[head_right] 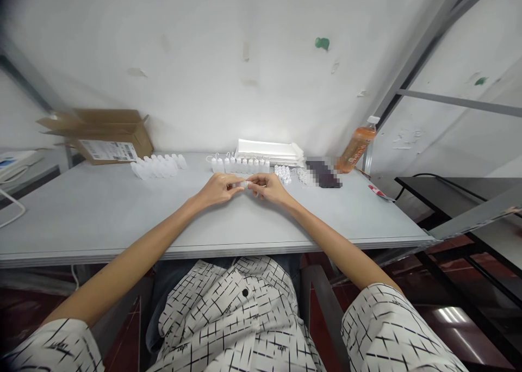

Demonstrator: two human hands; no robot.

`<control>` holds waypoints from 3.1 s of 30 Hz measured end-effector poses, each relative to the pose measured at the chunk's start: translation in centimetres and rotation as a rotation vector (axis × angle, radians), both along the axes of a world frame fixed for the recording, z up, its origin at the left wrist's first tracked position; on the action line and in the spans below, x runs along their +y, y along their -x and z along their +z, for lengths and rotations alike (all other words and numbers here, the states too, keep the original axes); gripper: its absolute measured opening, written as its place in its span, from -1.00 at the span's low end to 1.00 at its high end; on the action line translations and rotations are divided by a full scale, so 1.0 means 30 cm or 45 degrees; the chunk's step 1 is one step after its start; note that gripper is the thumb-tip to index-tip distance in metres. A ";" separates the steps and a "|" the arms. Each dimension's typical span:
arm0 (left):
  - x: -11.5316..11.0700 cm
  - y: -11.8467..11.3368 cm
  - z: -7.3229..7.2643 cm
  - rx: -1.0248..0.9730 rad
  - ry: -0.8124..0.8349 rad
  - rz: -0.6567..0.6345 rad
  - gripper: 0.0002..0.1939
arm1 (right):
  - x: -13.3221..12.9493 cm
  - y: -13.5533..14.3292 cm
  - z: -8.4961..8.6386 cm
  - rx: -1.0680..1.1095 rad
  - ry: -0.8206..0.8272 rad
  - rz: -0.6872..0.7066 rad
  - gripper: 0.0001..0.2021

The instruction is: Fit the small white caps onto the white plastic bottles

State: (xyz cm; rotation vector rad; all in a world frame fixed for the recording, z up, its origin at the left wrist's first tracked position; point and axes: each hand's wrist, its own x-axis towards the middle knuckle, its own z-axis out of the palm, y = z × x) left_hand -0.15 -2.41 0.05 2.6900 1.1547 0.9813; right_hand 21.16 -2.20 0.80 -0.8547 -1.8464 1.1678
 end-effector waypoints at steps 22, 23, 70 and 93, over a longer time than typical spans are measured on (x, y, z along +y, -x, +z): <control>-0.017 -0.005 -0.006 0.355 -0.533 0.073 -0.62 | -0.016 0.025 -0.005 0.288 0.149 -0.069 -0.64; -0.017 -0.004 -0.007 0.369 -0.554 0.074 -0.61 | -0.017 0.026 -0.005 0.291 0.151 -0.067 -0.64; -0.031 -0.039 0.008 0.035 -0.220 0.155 -0.64 | 0.004 0.005 0.024 0.134 0.087 -0.055 -0.69; -0.029 -0.058 0.049 -0.914 1.078 -0.033 -0.71 | 0.004 0.002 0.024 0.045 0.154 -0.089 -0.63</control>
